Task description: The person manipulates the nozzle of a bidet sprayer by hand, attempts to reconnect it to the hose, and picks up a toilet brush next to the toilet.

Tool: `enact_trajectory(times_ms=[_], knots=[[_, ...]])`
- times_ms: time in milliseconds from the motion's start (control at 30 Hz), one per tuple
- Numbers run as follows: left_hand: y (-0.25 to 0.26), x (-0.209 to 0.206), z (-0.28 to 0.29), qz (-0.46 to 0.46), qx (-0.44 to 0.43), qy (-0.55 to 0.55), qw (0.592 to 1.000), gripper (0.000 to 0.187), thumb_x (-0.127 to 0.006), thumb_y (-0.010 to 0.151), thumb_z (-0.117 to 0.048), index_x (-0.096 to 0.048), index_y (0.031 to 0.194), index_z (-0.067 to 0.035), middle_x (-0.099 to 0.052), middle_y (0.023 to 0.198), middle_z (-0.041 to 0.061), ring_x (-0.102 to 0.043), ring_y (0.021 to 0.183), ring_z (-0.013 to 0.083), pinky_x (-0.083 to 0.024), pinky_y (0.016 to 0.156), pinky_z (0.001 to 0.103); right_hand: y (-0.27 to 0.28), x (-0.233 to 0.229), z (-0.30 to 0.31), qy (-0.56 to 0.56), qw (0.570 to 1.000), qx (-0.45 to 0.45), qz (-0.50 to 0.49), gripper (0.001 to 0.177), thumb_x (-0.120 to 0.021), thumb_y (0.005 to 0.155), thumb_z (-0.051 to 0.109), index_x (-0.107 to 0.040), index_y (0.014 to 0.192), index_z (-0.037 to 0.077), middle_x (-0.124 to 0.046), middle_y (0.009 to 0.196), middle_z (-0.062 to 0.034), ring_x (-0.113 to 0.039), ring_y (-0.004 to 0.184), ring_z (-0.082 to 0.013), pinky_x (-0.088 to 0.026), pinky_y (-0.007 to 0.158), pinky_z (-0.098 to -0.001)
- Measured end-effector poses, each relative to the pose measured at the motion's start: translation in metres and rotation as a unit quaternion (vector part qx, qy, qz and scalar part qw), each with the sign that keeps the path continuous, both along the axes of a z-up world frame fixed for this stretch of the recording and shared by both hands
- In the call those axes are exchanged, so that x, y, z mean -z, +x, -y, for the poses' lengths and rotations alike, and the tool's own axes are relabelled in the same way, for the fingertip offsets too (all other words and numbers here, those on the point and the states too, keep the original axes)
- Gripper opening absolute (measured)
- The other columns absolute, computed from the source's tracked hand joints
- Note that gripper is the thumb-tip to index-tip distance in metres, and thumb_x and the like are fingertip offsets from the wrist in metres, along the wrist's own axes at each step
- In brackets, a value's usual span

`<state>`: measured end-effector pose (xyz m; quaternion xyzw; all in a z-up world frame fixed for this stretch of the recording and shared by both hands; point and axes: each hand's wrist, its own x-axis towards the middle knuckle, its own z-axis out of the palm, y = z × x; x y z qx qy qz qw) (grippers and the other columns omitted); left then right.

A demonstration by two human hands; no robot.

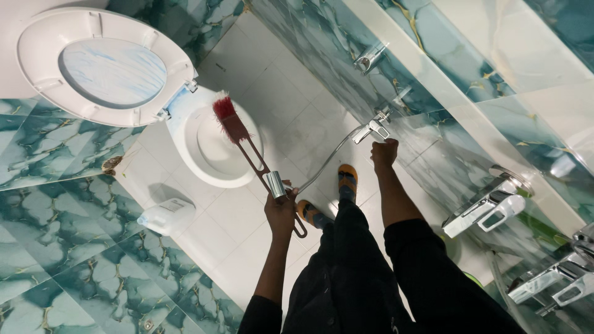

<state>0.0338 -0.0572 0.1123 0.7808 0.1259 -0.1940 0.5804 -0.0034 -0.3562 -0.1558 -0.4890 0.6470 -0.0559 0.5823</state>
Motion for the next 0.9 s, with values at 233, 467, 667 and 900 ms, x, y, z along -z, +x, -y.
enact_trajectory(times_ms=[233, 467, 667, 900], knots=[[-0.009, -0.018, -0.012, 0.005, -0.023, -0.034, 0.999, 0.033, -0.078, 0.089, -0.015, -0.067, 0.118, -0.005, -0.062, 0.076, 0.001, -0.056, 0.055, 0.0081, -0.047, 0.050, 0.025, -0.048, -0.022, -0.097, 0.106, 0.981, -0.162, -0.032, 0.045, -0.073, 0.090, 0.022, -0.055, 0.128, 0.005, -0.069, 0.095, -0.0180, -0.070, 0.071, -0.0259, -0.056, 0.054, -0.0369], [-0.028, -0.026, -0.034, 0.023, -0.026, -0.084, 0.996, 0.034, -0.078, 0.089, -0.016, -0.066, 0.119, -0.003, -0.062, 0.084, 0.002, -0.056, 0.057, 0.0076, -0.048, 0.050, 0.025, -0.073, -0.084, -0.187, 0.061, 0.925, -0.339, 0.160, 0.029, -0.068, 0.098, 0.023, -0.064, 0.121, 0.006, -0.068, 0.095, -0.0048, -0.071, 0.080, -0.0172, -0.056, 0.062, -0.0308], [-0.049, -0.031, -0.056, 0.021, -0.022, -0.037, 0.999, 0.029, -0.079, 0.091, -0.018, -0.066, 0.112, -0.002, -0.063, 0.078, 0.004, -0.059, 0.059, 0.0081, -0.049, 0.050, 0.024, -0.057, -0.212, -0.223, -0.003, 0.796, -0.495, 0.349, 0.054, -0.063, 0.101, 0.041, -0.053, 0.146, 0.013, -0.057, 0.142, -0.0096, -0.056, 0.134, -0.0240, -0.049, 0.106, -0.0418], [-0.068, -0.030, -0.091, 0.061, -0.045, -0.063, 0.995, 0.018, -0.073, 0.091, -0.010, -0.062, 0.102, 0.001, -0.071, 0.083, 0.005, -0.063, 0.063, 0.0095, -0.049, 0.050, 0.026, -0.044, -0.279, -0.245, -0.051, 0.724, -0.598, 0.342, 0.071, -0.074, 0.089, 0.043, -0.049, 0.149, 0.013, -0.054, 0.142, -0.0117, -0.055, 0.133, -0.0277, -0.049, 0.104, -0.0443]])
